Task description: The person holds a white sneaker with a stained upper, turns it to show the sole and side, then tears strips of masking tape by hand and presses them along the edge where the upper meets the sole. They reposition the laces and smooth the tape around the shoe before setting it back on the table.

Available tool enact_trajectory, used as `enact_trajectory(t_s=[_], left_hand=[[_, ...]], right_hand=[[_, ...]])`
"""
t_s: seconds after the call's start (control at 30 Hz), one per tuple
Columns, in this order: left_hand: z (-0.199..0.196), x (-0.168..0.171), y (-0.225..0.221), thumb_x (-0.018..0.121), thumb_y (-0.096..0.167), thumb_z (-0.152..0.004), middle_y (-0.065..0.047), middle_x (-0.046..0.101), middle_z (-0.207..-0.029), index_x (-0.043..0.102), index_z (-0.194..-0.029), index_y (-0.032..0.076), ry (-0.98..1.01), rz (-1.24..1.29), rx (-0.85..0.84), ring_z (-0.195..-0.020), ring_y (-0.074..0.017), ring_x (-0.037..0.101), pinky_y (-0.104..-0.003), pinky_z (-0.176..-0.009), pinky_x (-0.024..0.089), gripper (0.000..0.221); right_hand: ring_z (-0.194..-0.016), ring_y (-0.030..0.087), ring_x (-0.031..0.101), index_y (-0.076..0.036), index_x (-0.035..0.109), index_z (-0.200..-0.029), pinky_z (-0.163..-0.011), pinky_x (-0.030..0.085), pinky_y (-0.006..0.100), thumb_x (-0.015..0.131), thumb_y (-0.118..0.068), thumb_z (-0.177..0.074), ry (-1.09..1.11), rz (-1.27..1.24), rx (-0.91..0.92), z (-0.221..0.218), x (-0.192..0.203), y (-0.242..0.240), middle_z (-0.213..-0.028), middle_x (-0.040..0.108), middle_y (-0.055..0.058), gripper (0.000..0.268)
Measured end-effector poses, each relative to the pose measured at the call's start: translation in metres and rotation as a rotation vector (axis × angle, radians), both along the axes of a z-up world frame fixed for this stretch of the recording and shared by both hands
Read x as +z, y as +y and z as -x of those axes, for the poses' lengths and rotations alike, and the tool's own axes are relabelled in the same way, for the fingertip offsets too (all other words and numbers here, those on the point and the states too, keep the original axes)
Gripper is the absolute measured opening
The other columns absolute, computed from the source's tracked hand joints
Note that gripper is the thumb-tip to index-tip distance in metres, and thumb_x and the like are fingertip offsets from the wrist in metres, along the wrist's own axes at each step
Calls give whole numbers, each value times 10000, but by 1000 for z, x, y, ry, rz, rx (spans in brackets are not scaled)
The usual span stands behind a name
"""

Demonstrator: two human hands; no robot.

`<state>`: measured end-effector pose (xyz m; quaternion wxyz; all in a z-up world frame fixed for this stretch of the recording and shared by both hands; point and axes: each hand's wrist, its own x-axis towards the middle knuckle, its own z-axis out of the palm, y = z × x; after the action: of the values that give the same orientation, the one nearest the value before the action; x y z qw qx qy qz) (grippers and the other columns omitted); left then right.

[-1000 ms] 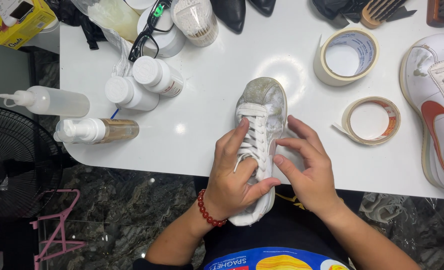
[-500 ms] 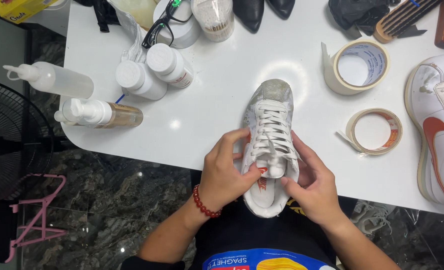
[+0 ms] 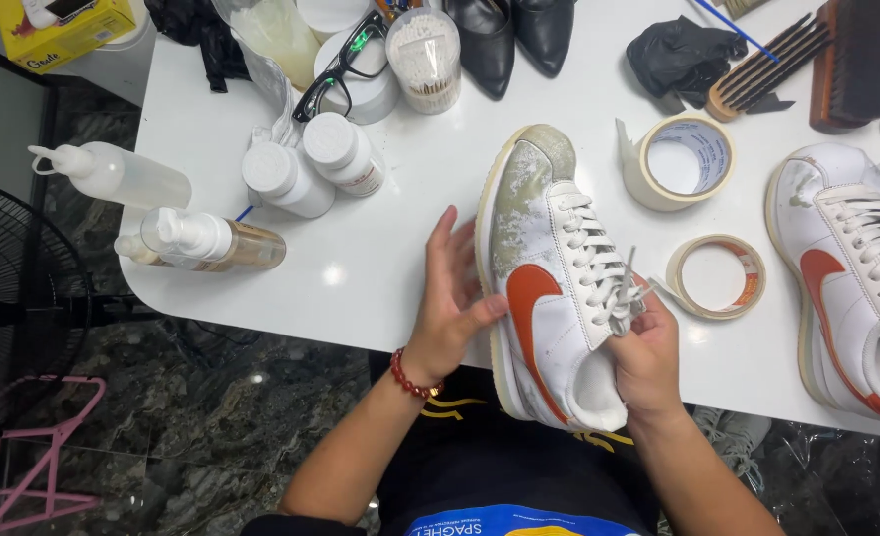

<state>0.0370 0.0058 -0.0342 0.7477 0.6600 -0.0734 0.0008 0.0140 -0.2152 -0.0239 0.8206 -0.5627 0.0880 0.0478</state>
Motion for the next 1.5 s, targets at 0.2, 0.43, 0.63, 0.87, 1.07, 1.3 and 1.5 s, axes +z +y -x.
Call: enact_trajectory(t_s=[0.2, 0.43, 0.63, 0.87, 1.07, 1.3, 1.5], left_hand=[[-12, -30, -15, 649, 494, -960, -232, 360, -1587, 150, -1637, 13, 326, 633, -249, -1460, -305, 406, -424, -1191, 408, 969], [-25, -6, -18, 501, 448, -1021, -213, 484, -1454, 227, -1577, 23, 354, 677, -159, -1291, -292, 558, -441, -1050, 510, 751], [-31, -7, -28, 399, 570, -1051, -217, 558, -1416, 396, -1521, -21, 440, 841, -196, -1277, -295, 592, -430, -1071, 513, 755], [-41, 5, -63, 384, 607, -1034, -197, 539, -1444, 396, -1520, -2, 400, 842, -189, -1315, -291, 564, -437, -1110, 473, 780], [-34, 10, -80, 417, 573, -1037, -188, 479, -1484, 317, -1547, 22, 373, 816, -144, -1358, -291, 511, -445, -1133, 442, 757], [-15, 20, -76, 605, 290, -994, -126, 268, -1619, 93, -1620, 135, 145, 655, 119, -1490, -264, 316, -438, -1213, 325, 824], [-11, 28, -64, 680, 147, -861, -148, 286, -1572, 86, -1625, 131, 92, 672, 66, -1464, -276, 335, -453, -1211, 340, 967]], right_hand=[[-1189, 218, 621, 44, 477, -1477, -1035, 486, 351, 528, 28, -798, 111, -117, 155, -12, -10, 1, -1326, 640, 146, 680], [-1288, 234, 570, -13, 350, -1552, -1078, 441, 358, 514, -74, -859, 111, -128, 186, -8, 10, 5, -1467, 538, 187, 715], [-1355, 277, 516, 0, 316, -1581, -1081, 429, 410, 524, -219, -981, -74, -16, 59, 27, -15, -13, -1565, 436, 193, 671], [-1323, 290, 563, 12, 359, -1560, -1038, 522, 466, 594, -187, -1023, -252, 115, -38, 49, -28, -27, -1486, 505, 194, 619], [-1326, 285, 565, -18, 347, -1565, -1004, 556, 449, 619, -177, -1016, -385, 358, -150, 66, -8, -25, -1546, 425, 191, 633], [-1447, 322, 480, -16, 426, -1540, -1042, 554, 412, 638, -164, -1004, -575, 814, -164, 74, 19, -8, -1664, 302, 243, 595], [-1417, 335, 505, 7, 436, -1517, -1017, 565, 405, 666, -150, -965, -561, 897, -141, 80, 22, -1, -1643, 321, 253, 619]])
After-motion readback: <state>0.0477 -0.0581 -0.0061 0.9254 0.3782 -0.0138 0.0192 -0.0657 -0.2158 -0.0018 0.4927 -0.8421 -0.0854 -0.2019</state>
